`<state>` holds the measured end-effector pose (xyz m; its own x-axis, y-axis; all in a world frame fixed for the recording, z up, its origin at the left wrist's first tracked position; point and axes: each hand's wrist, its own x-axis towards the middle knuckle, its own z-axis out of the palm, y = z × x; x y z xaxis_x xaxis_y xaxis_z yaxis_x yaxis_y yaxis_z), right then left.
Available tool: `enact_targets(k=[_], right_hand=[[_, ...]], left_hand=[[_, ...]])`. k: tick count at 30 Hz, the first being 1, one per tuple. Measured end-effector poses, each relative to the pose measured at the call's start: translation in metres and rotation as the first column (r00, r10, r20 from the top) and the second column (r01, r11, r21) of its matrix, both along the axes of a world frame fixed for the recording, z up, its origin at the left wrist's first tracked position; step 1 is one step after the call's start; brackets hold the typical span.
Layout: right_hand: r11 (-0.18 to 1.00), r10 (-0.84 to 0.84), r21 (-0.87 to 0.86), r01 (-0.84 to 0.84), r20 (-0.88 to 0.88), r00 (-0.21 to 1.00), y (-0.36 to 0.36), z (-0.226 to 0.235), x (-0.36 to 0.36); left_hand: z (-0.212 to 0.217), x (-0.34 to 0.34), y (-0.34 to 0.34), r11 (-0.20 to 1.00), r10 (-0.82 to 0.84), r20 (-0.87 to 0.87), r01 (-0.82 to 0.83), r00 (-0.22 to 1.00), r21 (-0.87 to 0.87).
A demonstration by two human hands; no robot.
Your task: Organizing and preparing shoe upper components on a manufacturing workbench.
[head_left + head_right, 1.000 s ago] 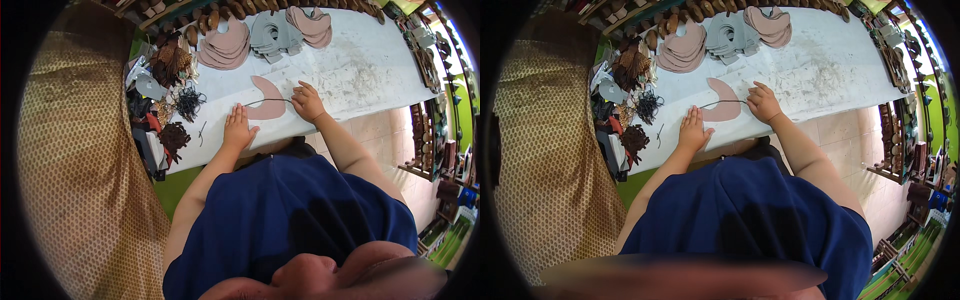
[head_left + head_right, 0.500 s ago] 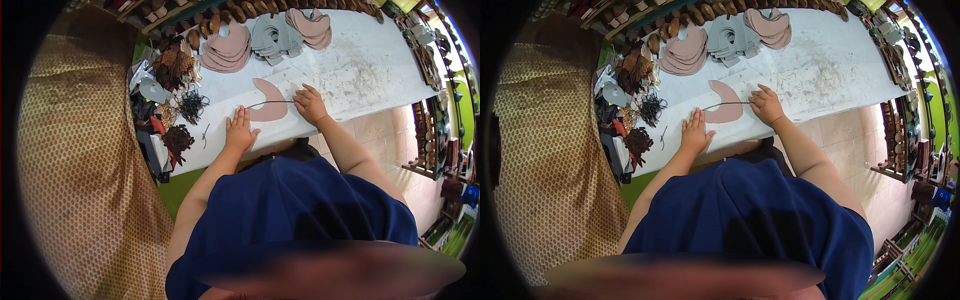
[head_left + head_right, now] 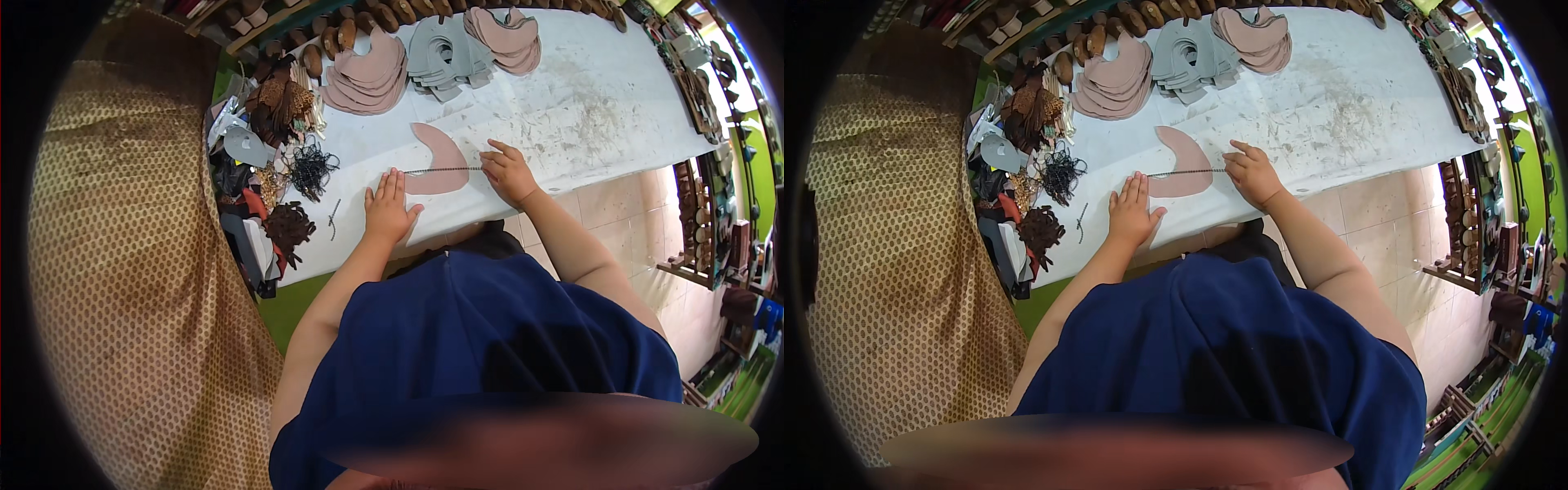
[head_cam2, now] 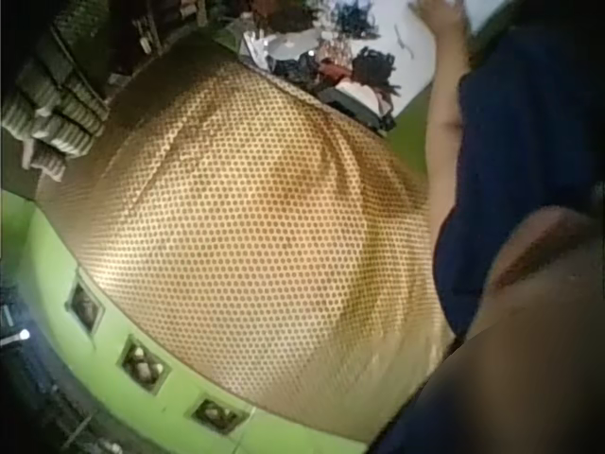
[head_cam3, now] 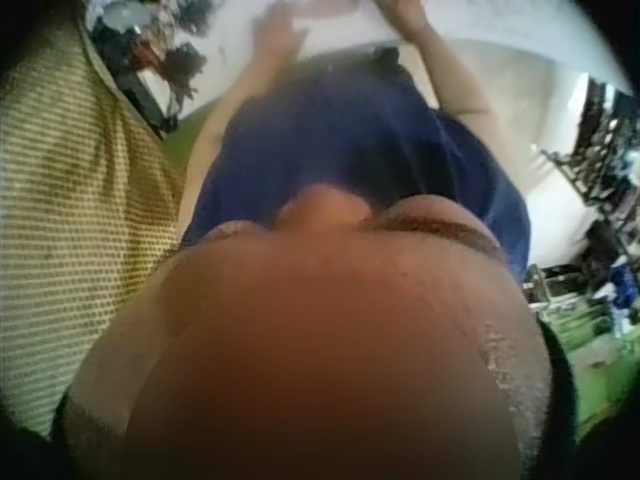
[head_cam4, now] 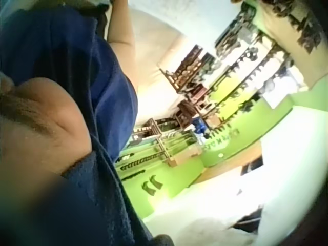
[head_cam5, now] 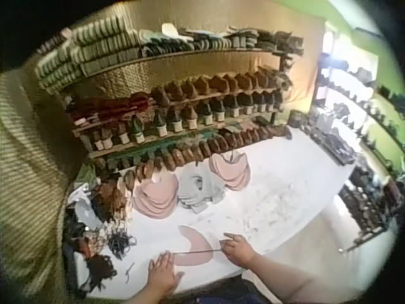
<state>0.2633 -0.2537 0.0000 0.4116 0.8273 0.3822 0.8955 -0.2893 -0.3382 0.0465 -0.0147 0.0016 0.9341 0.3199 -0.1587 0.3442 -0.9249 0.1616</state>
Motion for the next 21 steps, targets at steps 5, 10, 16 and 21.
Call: enact_targets(k=[5, 10, 16, 21], right_hand=[[1.000, -0.028, -0.012, 0.027, -0.179, 0.983, -0.008, 0.000, -0.001], [0.992, -0.106, -0.096, 0.081, -0.290, 0.951, -0.002, 0.003, 0.000], [0.984, -0.175, -0.017, 0.176, -0.223, 0.959, 0.014, -0.004, 0.010], [0.982, -0.185, -0.073, 0.176, -0.151, 0.971, 0.015, -0.020, 0.024]], left_hand=[[0.001, -0.001, 0.000, 1.000, -0.004, 0.007, 0.004, 1.000, -0.005], [0.001, 0.000, 0.001, 1.000, 0.002, -0.009, -0.002, 1.000, -0.007], [0.003, 0.002, 0.001, 1.000, 0.011, -0.052, -0.012, 0.999, -0.016], [0.003, 0.002, -0.001, 1.000, 0.015, -0.055, -0.015, 0.998, -0.011]])
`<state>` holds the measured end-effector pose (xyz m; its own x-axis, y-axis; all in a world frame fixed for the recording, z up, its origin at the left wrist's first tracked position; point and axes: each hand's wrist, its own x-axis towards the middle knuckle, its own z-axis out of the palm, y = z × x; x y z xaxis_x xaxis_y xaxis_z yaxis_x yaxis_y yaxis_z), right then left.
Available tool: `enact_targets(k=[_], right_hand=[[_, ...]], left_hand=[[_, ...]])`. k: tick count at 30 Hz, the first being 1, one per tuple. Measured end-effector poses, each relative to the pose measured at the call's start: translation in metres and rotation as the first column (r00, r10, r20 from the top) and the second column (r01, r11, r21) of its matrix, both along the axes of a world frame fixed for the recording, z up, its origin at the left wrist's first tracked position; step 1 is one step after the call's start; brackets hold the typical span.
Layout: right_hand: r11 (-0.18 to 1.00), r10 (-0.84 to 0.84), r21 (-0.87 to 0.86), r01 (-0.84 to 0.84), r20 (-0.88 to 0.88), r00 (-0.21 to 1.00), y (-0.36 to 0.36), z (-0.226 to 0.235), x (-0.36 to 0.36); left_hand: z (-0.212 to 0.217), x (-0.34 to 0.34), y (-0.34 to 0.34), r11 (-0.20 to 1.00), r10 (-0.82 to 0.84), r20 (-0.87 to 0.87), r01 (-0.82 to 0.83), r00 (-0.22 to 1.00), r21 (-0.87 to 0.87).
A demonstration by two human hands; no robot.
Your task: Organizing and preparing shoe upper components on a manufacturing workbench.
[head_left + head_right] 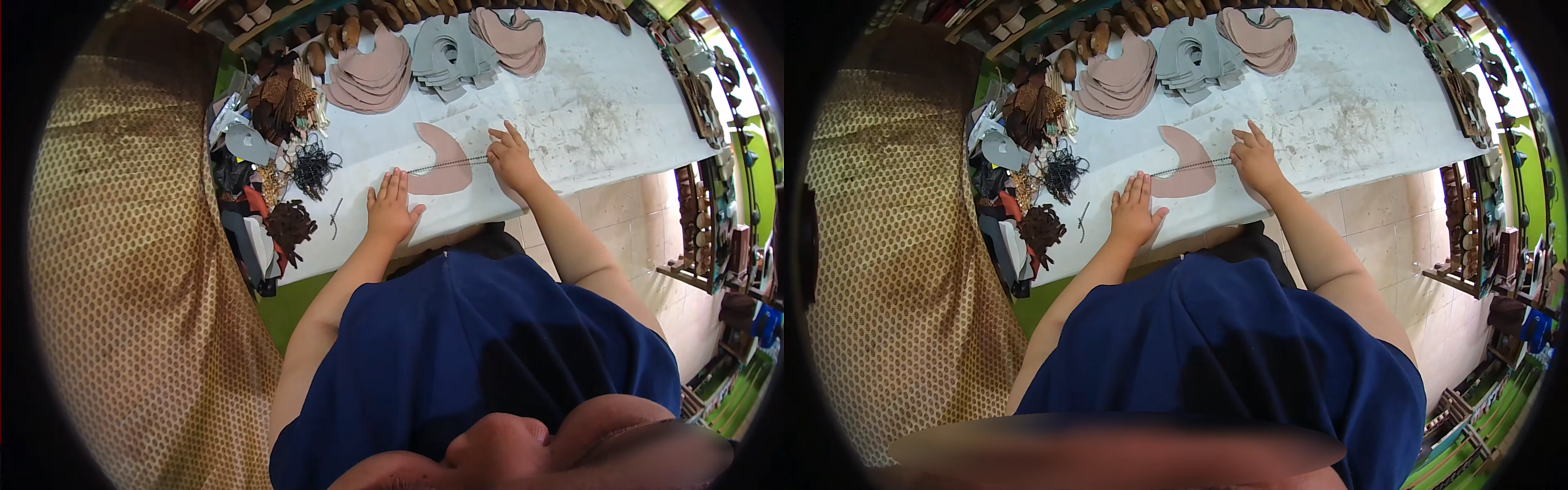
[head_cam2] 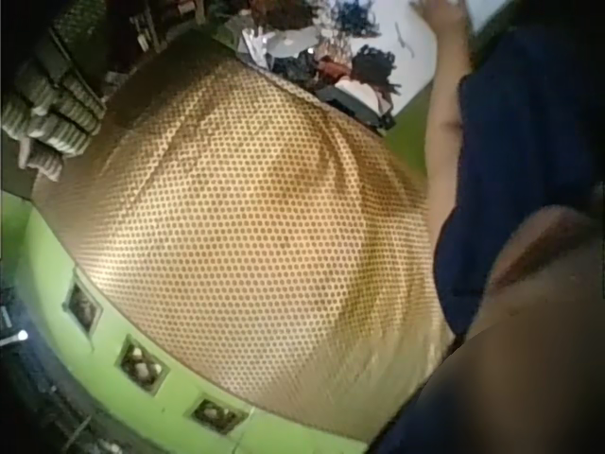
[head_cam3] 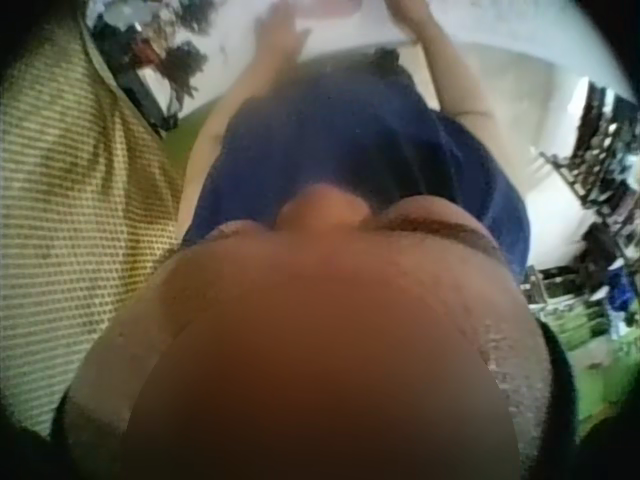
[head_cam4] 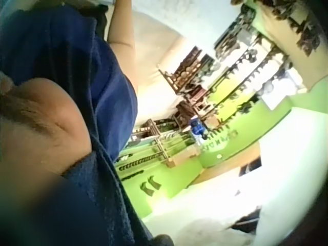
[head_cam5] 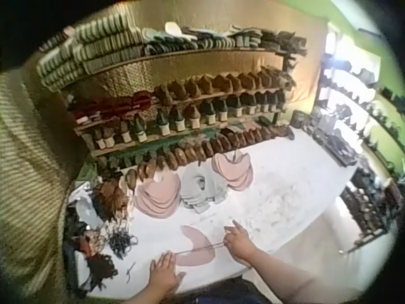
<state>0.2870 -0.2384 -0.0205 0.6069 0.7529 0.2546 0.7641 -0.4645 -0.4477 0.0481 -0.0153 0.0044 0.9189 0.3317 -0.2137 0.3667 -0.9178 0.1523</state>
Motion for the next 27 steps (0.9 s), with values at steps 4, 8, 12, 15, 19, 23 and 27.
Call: enact_targets(k=[4, 8, 12, 15, 19, 23, 27], right_hand=[[0.998, -0.036, -0.048, 0.038, 0.053, 0.998, 0.003, -0.001, 0.000], [0.988, -0.091, -0.110, 0.109, 0.162, 0.983, 0.009, 0.009, -0.005], [0.979, -0.101, -0.161, 0.127, 0.161, 0.982, 0.013, 0.016, -0.004], [0.986, -0.118, -0.099, 0.131, 0.131, 0.984, 0.014, 0.020, -0.005], [0.995, -0.061, 0.083, 0.060, 0.008, 0.998, 0.014, 0.026, -0.006], [1.000, 0.016, -0.013, -0.015, 0.072, 0.997, 0.013, 0.026, -0.012], [1.000, 0.003, -0.001, -0.002, 0.145, 0.989, 0.014, 0.011, -0.016]], left_hand=[[0.000, 0.000, 0.000, 1.000, 0.001, 0.022, -0.001, 1.000, -0.010], [0.001, -0.001, 0.000, 1.000, 0.013, 0.018, -0.013, 1.000, -0.017], [0.000, 0.000, 0.000, 1.000, 0.007, 0.040, -0.006, 0.999, -0.018], [0.002, 0.000, 0.000, 1.000, 0.003, 0.028, -0.003, 1.000, -0.020], [0.003, 0.000, 0.001, 1.000, -0.001, 0.024, 0.001, 1.000, -0.017], [0.003, 0.000, 0.001, 1.000, 0.004, 0.015, -0.003, 1.000, -0.023], [0.007, 0.003, 0.000, 1.000, 0.001, -0.005, -0.001, 1.000, -0.026]])
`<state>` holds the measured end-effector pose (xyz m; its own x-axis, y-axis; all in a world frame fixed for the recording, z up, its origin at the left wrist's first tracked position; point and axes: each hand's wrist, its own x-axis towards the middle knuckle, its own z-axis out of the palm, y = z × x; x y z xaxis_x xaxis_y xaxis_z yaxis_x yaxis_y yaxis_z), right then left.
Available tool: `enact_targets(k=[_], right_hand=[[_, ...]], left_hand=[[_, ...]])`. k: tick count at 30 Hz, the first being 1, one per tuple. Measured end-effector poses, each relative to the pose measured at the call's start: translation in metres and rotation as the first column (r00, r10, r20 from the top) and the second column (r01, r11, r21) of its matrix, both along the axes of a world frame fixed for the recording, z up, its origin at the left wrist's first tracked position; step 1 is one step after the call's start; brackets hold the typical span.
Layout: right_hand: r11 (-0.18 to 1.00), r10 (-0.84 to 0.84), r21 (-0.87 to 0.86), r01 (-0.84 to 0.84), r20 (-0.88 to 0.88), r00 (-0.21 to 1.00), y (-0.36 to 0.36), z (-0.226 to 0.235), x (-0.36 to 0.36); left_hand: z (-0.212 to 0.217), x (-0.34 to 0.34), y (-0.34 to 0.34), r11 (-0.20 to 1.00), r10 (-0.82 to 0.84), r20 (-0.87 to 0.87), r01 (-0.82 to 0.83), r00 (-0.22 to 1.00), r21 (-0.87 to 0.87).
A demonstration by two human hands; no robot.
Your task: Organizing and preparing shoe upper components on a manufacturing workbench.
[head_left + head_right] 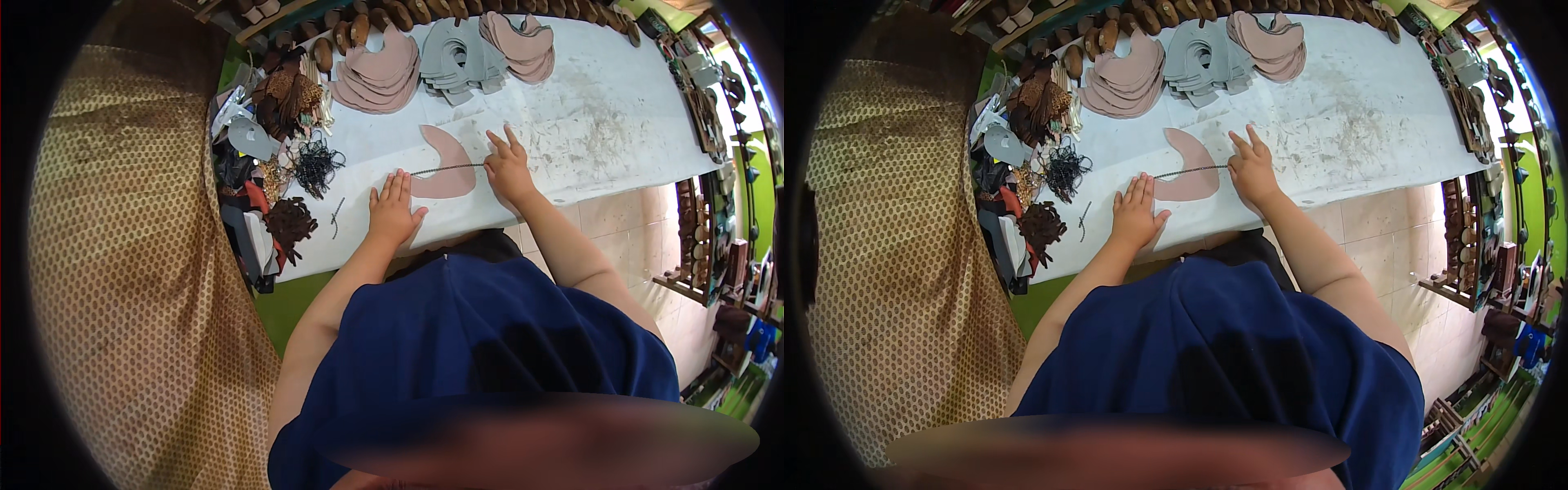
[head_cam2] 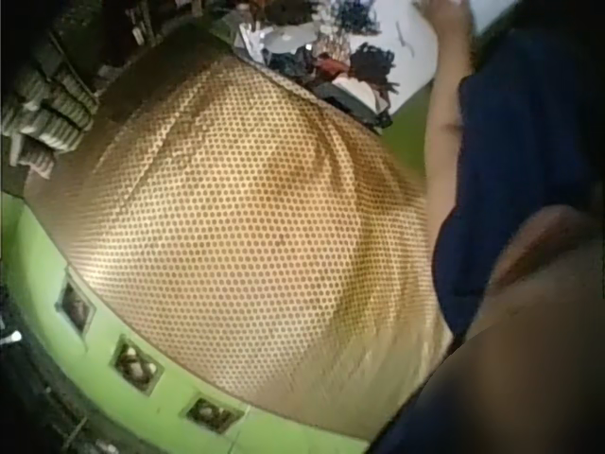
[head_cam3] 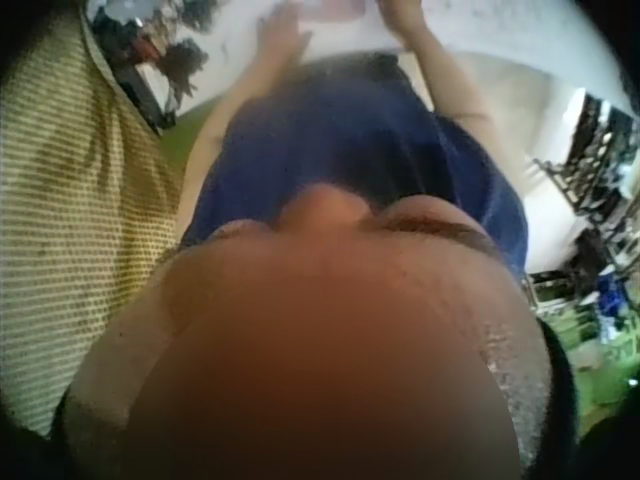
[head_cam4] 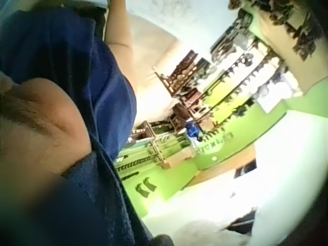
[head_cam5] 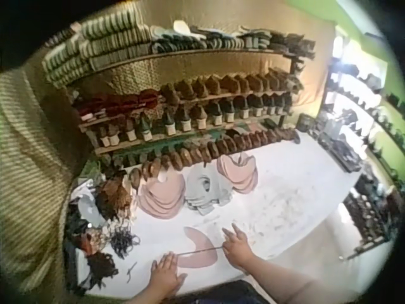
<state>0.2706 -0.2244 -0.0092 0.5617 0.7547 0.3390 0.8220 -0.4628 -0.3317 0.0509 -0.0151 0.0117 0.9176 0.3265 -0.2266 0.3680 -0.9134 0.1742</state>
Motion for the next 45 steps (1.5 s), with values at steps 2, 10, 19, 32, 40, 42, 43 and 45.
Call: enact_targets(k=[2, 10, 19, 32, 40, 42, 43, 45], right_hand=[[1.000, 0.024, -0.003, -0.024, 0.051, 0.998, -0.001, -0.003, 0.000], [0.987, 0.150, -0.075, -0.145, 0.073, 0.986, -0.011, 0.036, -0.022], [0.980, 0.193, -0.037, -0.194, -0.040, 0.980, -0.014, 0.063, -0.061], [0.981, 0.195, 0.043, -0.191, -0.301, 0.933, -0.010, 0.065, -0.090], [0.988, 0.135, -0.079, -0.136, -0.017, 0.991, -0.026, 0.016, -0.053], [0.974, 0.225, 0.016, -0.225, 0.027, 0.974, -0.030, 0.003, -0.048], [0.974, 0.225, 0.015, -0.226, 0.026, 0.974, -0.032, -0.001, -0.047], [0.965, 0.247, 0.079, -0.249, 0.031, 0.969, -0.036, -0.006, -0.046]], left_hand=[[0.002, 0.002, 0.000, 1.000, -0.001, -0.008, 0.001, 1.000, -0.004], [0.003, 0.003, 0.003, 1.000, -0.007, -0.011, 0.007, 1.000, 0.000], [0.002, 0.001, 0.007, 0.999, -0.035, 0.037, 0.034, 0.999, 0.021], [0.001, 0.003, 0.007, 0.997, -0.060, 0.017, 0.059, 0.998, 0.050], [-0.001, 0.001, 0.006, 0.991, -0.076, -0.008, 0.077, 0.997, 0.110], [-0.006, -0.004, 0.013, 0.995, -0.074, 0.009, 0.073, 0.997, 0.061], [-0.009, -0.006, 0.016, 0.997, -0.071, 0.027, 0.070, 0.997, 0.014], [-0.012, -0.008, 0.018, 0.998, -0.060, 0.026, 0.060, 0.998, 0.015]])
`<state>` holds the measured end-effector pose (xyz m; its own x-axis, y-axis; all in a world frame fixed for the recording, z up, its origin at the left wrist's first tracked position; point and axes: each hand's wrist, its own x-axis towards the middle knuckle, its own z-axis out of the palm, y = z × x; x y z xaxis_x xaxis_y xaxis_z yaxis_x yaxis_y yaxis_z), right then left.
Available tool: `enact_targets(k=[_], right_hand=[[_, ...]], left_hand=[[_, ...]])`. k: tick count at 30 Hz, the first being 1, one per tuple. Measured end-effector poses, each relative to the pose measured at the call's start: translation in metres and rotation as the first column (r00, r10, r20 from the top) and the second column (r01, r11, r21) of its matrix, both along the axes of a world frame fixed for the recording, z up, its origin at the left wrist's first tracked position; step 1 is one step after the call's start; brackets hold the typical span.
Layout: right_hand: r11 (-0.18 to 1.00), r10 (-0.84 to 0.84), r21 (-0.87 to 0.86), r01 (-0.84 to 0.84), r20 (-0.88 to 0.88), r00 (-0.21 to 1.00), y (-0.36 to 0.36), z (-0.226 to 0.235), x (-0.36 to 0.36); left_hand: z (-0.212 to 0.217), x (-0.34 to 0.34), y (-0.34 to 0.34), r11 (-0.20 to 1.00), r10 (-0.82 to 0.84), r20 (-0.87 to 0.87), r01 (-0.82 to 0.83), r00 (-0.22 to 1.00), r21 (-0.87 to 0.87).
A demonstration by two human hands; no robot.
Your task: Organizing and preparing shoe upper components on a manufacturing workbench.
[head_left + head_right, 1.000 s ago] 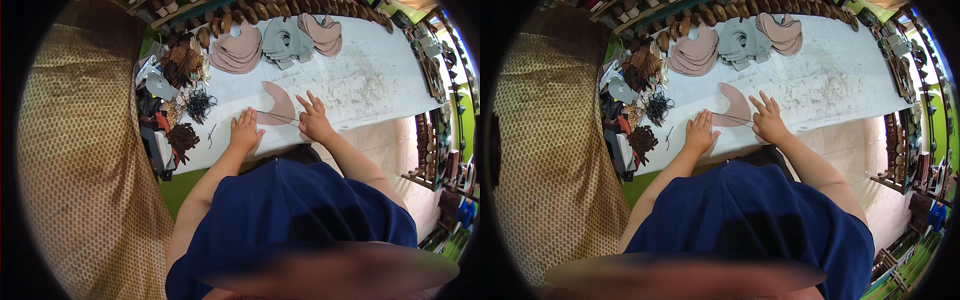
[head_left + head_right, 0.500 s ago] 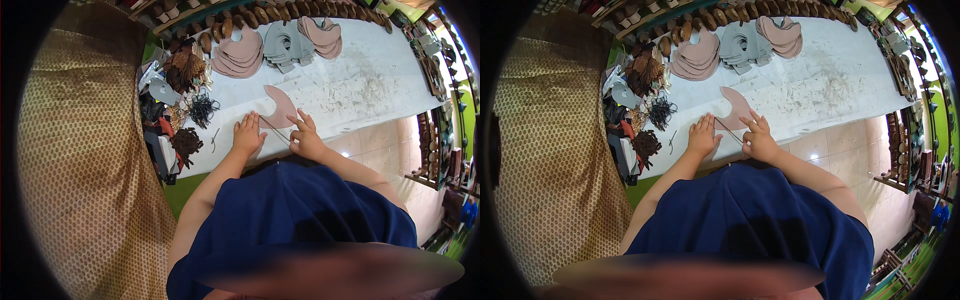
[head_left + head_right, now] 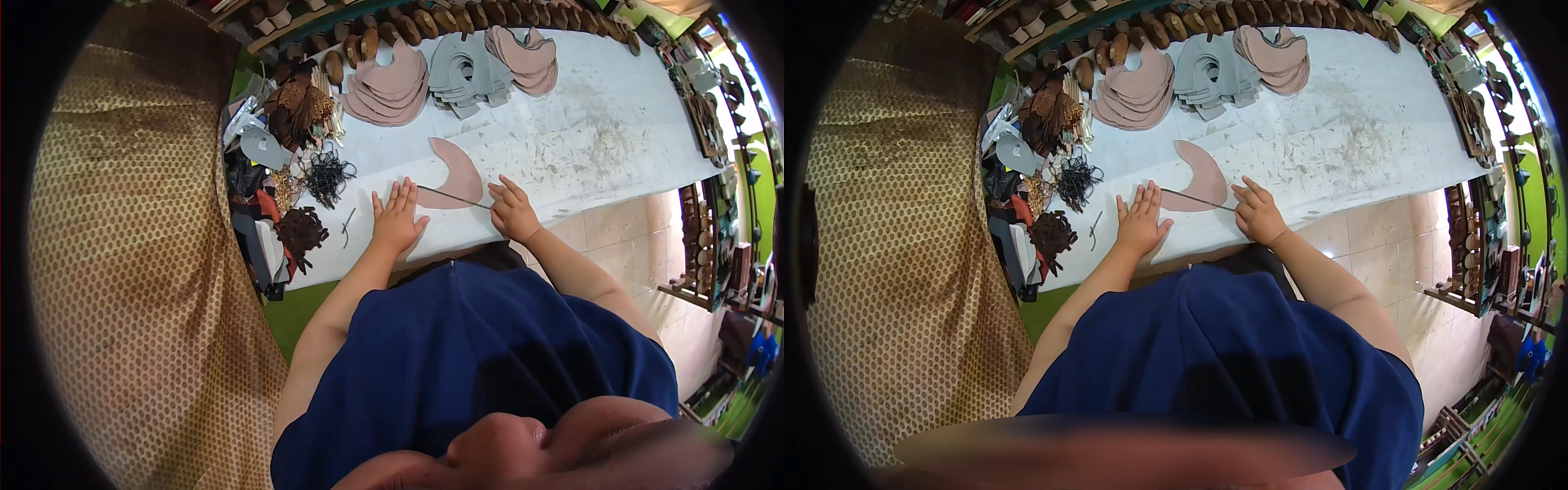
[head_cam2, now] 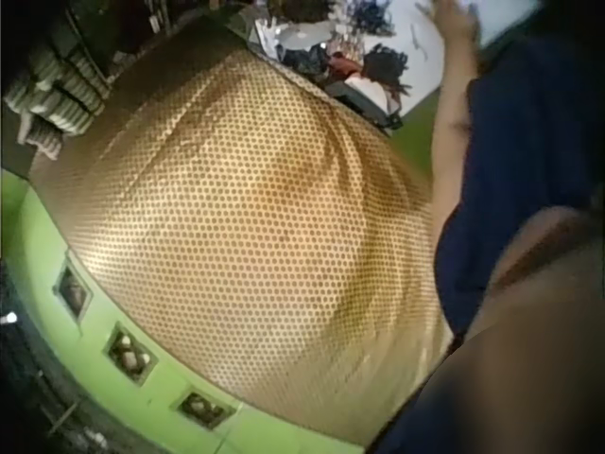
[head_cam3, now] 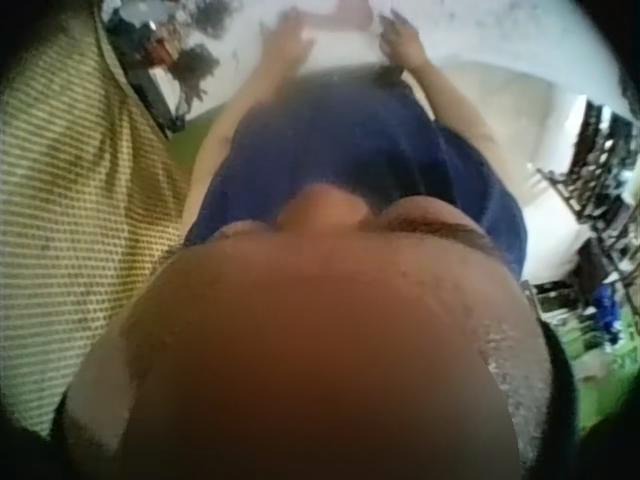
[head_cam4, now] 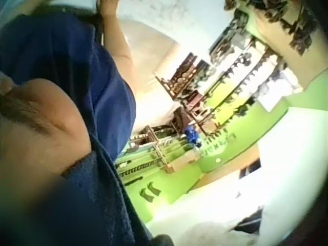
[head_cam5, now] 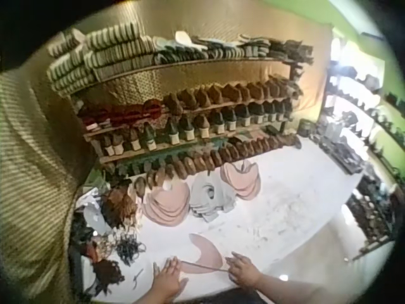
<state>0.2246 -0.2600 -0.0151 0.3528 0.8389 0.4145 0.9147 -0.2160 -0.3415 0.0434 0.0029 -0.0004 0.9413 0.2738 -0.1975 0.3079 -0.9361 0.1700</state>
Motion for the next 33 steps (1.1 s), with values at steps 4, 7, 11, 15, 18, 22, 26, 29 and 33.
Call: enact_targets(k=[4, 7, 11, 15, 18, 22, 26, 29, 33], right_hand=[[0.999, -0.015, 0.037, 0.015, -0.010, 1.000, 0.000, -0.004, 0.000], [0.999, -0.005, 0.035, 0.007, -0.036, 0.999, 0.000, -0.005, 0.001], [0.999, -0.020, 0.038, 0.021, -0.033, 0.999, 0.002, -0.002, -0.001], [0.999, -0.024, 0.020, 0.025, -0.056, 0.998, 0.001, -0.003, 0.000], [0.999, -0.018, 0.028, 0.020, -0.063, 0.998, 0.003, -0.002, 0.000], [0.998, -0.040, 0.049, 0.041, -0.008, 0.999, 0.003, -0.002, 0.000], [0.998, -0.036, 0.048, 0.037, -0.020, 0.999, 0.005, 0.001, 0.000], [0.998, -0.035, 0.044, 0.036, -0.026, 0.999, 0.002, 0.000, -0.001], [0.998, -0.047, 0.051, 0.047, -0.012, 0.999, 0.002, 0.000, -0.001]], left_hand=[[0.000, -0.001, 0.003, 0.997, 0.078, -0.014, -0.078, 0.997, 0.008], [0.000, -0.002, 0.000, 0.992, 0.110, -0.001, -0.110, 0.994, 0.055], [0.000, 0.001, -0.008, 0.999, -0.037, 0.173, 0.036, 0.984, 0.010], [-0.001, 0.011, -0.015, 0.996, -0.044, 0.075, 0.050, 0.996, -0.078], [0.006, 0.017, -0.012, 0.999, -0.020, -0.003, 0.020, 1.000, -0.050], [0.003, 0.016, -0.013, 0.997, -0.042, 0.019, 0.043, 0.999, -0.058], [0.002, 0.009, -0.013, 0.996, -0.071, 0.038, 0.073, 0.997, -0.047], [0.002, 0.010, -0.013, 0.998, -0.038, -0.001, 0.038, 0.999, -0.049], [0.003, 0.010, -0.010, 0.997, -0.066, -0.003, 0.066, 0.998, -0.026]])
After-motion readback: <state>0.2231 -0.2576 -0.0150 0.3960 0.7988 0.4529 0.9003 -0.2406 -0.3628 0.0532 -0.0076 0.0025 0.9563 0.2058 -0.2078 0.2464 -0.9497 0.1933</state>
